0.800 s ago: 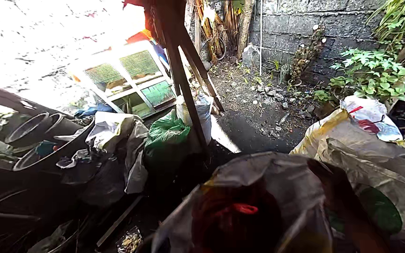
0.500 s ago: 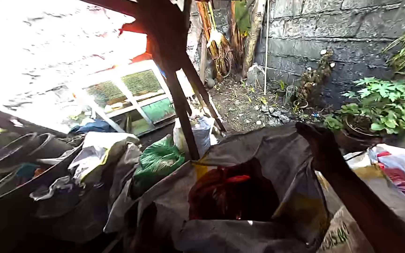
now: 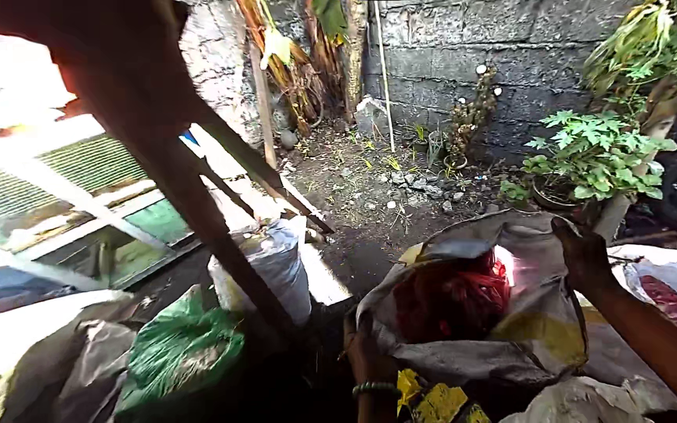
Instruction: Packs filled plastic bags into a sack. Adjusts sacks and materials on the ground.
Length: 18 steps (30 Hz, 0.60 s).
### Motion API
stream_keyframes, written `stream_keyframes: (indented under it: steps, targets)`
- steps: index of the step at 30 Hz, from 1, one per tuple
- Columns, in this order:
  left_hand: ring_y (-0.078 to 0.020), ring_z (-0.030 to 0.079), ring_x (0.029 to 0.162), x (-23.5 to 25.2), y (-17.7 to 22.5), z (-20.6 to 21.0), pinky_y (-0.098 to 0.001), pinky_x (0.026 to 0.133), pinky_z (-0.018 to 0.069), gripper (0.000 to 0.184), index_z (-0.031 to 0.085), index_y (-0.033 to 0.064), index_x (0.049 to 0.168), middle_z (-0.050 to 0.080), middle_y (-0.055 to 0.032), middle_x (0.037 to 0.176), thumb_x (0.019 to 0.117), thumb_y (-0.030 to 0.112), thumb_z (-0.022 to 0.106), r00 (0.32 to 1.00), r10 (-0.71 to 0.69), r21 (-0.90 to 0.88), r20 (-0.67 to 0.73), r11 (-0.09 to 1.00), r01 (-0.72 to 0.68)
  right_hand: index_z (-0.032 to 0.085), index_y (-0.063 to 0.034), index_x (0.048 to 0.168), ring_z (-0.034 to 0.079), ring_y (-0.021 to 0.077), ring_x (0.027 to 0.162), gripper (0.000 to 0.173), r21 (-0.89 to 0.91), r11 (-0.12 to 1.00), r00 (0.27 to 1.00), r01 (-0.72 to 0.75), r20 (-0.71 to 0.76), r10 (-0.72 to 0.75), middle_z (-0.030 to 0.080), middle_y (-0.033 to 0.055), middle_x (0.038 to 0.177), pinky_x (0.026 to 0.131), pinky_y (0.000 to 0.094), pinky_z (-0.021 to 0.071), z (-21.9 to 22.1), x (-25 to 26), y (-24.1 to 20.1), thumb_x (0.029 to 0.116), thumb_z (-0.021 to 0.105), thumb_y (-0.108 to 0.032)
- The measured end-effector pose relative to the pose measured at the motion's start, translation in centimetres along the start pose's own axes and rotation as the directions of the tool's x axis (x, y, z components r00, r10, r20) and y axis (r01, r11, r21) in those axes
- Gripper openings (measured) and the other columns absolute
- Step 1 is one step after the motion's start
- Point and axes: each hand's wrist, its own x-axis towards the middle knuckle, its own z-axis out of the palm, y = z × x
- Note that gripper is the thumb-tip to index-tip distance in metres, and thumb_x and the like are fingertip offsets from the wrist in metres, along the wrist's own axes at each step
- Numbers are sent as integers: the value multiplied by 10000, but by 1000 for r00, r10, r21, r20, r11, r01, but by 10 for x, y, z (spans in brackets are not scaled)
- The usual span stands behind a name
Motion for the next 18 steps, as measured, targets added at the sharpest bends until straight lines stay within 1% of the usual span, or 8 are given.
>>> stream_keyframes:
  steps: [2, 4, 7, 9, 12, 14, 16, 18]
  targets:
    - [-138, 599, 894, 40, -25, 33, -311, 784, 532, 286, 475, -52, 1328, 586, -143, 1092, 1050, -3, 429, 997, -76, 98, 33, 993, 72, 558, 93, 1335, 547, 451, 1244, 490, -44, 992, 992, -118, -47, 116, 572, 340, 1311, 1051, 650, 393, 7, 16, 36, 1089, 496, -326]
    - [-178, 580, 918, 84, -58, 73, -347, 810, 513, 278, 483, -61, 1317, 577, -182, 1112, 1048, -3, 442, 985, -137, 228, 102, 967, 111, 591, 133, 1248, 570, 489, 1169, 518, -124, 961, 967, -246, -102, 234, 597, 372, 1216, 1005, 673, 409, 11, 37, 80, 1097, 475, -349]
    - [-258, 596, 998, 128, -109, 129, -429, 868, 506, 328, 488, -53, 1372, 599, -238, 1194, 1065, 60, 473, 941, -229, 485, 248, 870, 84, 583, 126, 1316, 523, 528, 1280, 535, -287, 865, 911, -411, -144, 386, 567, 392, 1315, 1075, 678, 366, 3, 53, 141, 1111, 437, -346]
    - [-350, 585, 1166, 147, -125, 168, -524, 976, 484, 426, 415, -19, 1468, 556, -275, 1352, 1076, 129, 488, 878, -292, 606, 380, 796, 3, 567, 132, 1332, 503, 539, 1298, 530, -328, 826, 889, -458, -170, 426, 547, 400, 1336, 1082, 681, 356, -2, 56, 152, 1111, 442, -333]
    - [-380, 600, 1094, 154, -147, 204, -552, 886, 520, 623, 305, 54, 1533, 551, -284, 1337, 1004, 143, 620, 737, -392, 653, 551, 752, -88, 583, 110, 1308, 578, 542, 1196, 461, -514, 759, 900, -401, -64, 432, 611, 385, 1231, 1023, 683, 417, -4, 53, 148, 1098, 485, -289]
    - [-343, 626, 957, 134, -153, 213, -509, 764, 551, 777, 190, 144, 1594, 573, -263, 1274, 974, 108, 658, 572, -532, 711, 625, 690, -135, 588, 95, 1291, 606, 527, 1169, 414, -626, 710, 913, -323, -9, 408, 629, 362, 1214, 996, 673, 447, 1, 43, 149, 1077, 537, -255]
    - [-335, 611, 933, 110, -155, 218, -488, 737, 541, 870, 119, 185, 1624, 548, -257, 1294, 952, 36, 652, 435, -635, 746, 639, 649, -149, 574, 102, 1316, 582, 548, 1189, 460, -659, 724, 968, -203, -25, 248, 573, 372, 1283, 984, 674, 473, 10, 19, 153, 993, 682, -207]
    - [-352, 625, 978, 100, -174, 221, -499, 784, 554, 933, 55, 152, 1634, 513, -278, 1368, 937, -21, 652, 428, -660, 760, 617, 641, -107, 563, 80, 1377, 512, 565, 1276, 675, -632, 775, 999, 0, -30, -24, 498, 372, 1410, 1038, 674, 443, 19, -17, 159, 872, 798, -303]
